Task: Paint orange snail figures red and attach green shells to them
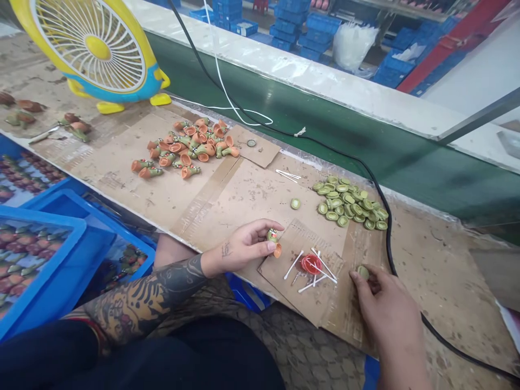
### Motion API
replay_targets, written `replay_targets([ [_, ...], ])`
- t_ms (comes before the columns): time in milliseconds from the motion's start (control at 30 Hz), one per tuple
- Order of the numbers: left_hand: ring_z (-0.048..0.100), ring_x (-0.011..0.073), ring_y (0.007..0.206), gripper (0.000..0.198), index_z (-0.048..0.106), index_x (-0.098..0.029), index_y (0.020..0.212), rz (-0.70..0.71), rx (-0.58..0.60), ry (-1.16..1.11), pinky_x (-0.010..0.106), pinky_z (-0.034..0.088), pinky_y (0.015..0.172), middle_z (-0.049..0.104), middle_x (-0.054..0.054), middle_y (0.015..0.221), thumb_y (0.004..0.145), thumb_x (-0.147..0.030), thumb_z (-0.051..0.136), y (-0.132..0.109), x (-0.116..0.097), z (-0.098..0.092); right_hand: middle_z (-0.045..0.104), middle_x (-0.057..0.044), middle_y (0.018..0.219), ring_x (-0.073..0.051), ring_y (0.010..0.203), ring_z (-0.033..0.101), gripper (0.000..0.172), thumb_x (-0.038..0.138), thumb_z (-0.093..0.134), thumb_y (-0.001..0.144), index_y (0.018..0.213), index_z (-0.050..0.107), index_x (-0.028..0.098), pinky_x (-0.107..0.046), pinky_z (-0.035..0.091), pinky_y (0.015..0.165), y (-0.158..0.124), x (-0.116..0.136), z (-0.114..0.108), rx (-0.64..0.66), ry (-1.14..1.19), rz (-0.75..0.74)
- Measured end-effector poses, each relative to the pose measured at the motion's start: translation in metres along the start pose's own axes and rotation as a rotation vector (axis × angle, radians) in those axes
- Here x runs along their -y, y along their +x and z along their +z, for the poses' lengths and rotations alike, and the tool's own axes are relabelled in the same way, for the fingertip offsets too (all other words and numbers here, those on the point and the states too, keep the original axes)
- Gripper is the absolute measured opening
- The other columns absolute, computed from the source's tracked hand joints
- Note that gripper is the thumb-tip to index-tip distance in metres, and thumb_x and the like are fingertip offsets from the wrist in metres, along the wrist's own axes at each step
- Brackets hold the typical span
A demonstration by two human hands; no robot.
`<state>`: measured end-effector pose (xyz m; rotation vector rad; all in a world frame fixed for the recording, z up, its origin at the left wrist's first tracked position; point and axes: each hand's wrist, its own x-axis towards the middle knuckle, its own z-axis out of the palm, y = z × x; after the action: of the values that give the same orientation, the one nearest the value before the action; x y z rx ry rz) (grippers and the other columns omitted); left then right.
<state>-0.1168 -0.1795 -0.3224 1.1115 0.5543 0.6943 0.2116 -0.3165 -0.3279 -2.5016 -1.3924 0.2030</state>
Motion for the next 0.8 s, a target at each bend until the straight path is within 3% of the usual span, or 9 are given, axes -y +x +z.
replay_targets([
  [100,0.062,0.0152,0.084,0.052,0.065,-0.015,0.130,0.006,-0.013,0.008,0.029,0.049,0.078,0.066,0.003,0.092,0.090,-0.046,0.081,0.000,0.001,0.000,0.073,-0.013,0.119,-0.034,0.110,0.067,0.056,0.055,0.048,0.086,0.115,0.078,0.019,-0.049,0.052,0.099,-0.005,0.004,-0.002,0.033,0.047,-0.091],
  [200,0.063,0.0152,0.084,0.052,0.065,-0.015,0.130,0.007,-0.010,-0.003,0.029,0.050,0.078,0.066,0.003,0.091,0.090,-0.044,0.081,0.000,0.001,0.001,0.068,-0.016,0.129,-0.036,0.126,0.061,0.060,0.051,0.049,0.083,0.123,0.075,0.014,-0.051,0.045,0.114,-0.010,0.004,-0.003,0.022,0.072,-0.092],
  [300,0.063,0.0143,0.083,0.050,0.066,-0.016,0.129,0.007,-0.009,-0.027,0.028,0.051,0.078,0.066,0.003,0.092,0.090,-0.042,0.083,0.001,0.000,0.001,0.068,-0.022,0.118,-0.041,0.113,0.064,0.068,0.061,0.057,0.082,0.122,0.074,0.009,-0.061,0.047,0.106,-0.012,0.003,-0.001,0.003,0.081,0.010],
  [433,0.065,0.0137,0.084,0.053,0.066,-0.017,0.126,0.021,-0.032,-0.100,0.027,0.053,0.079,0.069,0.003,0.094,0.084,-0.038,0.089,0.001,0.000,0.001,0.072,-0.015,0.096,-0.035,0.090,0.069,0.065,0.068,0.064,0.079,0.111,0.077,0.014,-0.059,0.055,0.091,-0.020,0.009,-0.002,0.003,0.203,0.078],
  [533,0.068,0.0151,0.091,0.054,0.068,-0.017,0.121,0.027,-0.066,-0.147,0.028,0.054,0.083,0.072,0.006,0.102,0.077,-0.034,0.095,-0.002,0.000,0.004,0.076,-0.013,0.105,-0.027,0.089,0.073,0.070,0.073,0.066,0.082,0.123,0.072,0.016,-0.045,0.062,0.083,-0.040,0.030,-0.007,-0.034,0.470,0.100],
  [600,0.069,0.0159,0.095,0.051,0.070,-0.017,0.115,0.028,-0.060,-0.179,0.029,0.054,0.087,0.074,0.007,0.105,0.074,-0.032,0.097,-0.007,0.000,0.012,0.077,-0.013,0.114,-0.025,0.095,0.075,0.063,0.063,0.081,0.078,0.121,0.073,0.018,-0.038,0.062,0.085,-0.058,0.049,-0.012,-0.075,0.723,0.112],
  [700,0.068,0.0160,0.093,0.049,0.073,-0.017,0.109,0.000,0.012,-0.220,0.029,0.054,0.086,0.074,0.008,0.104,0.071,-0.033,0.099,-0.014,0.000,0.028,0.077,-0.009,0.121,-0.023,0.100,0.076,0.049,0.048,0.087,0.081,0.122,0.074,0.024,-0.034,0.061,0.087,-0.079,0.073,-0.017,-0.058,0.893,0.029],
  [800,0.067,0.0159,0.089,0.051,0.074,-0.016,0.110,-0.050,0.059,-0.222,0.030,0.053,0.084,0.073,0.008,0.101,0.070,-0.036,0.099,-0.020,0.001,0.040,0.076,-0.007,0.123,-0.023,0.100,0.075,0.043,0.047,0.079,0.090,0.127,0.072,0.027,-0.037,0.059,0.091,-0.079,0.073,-0.020,-0.061,0.734,-0.135],
])
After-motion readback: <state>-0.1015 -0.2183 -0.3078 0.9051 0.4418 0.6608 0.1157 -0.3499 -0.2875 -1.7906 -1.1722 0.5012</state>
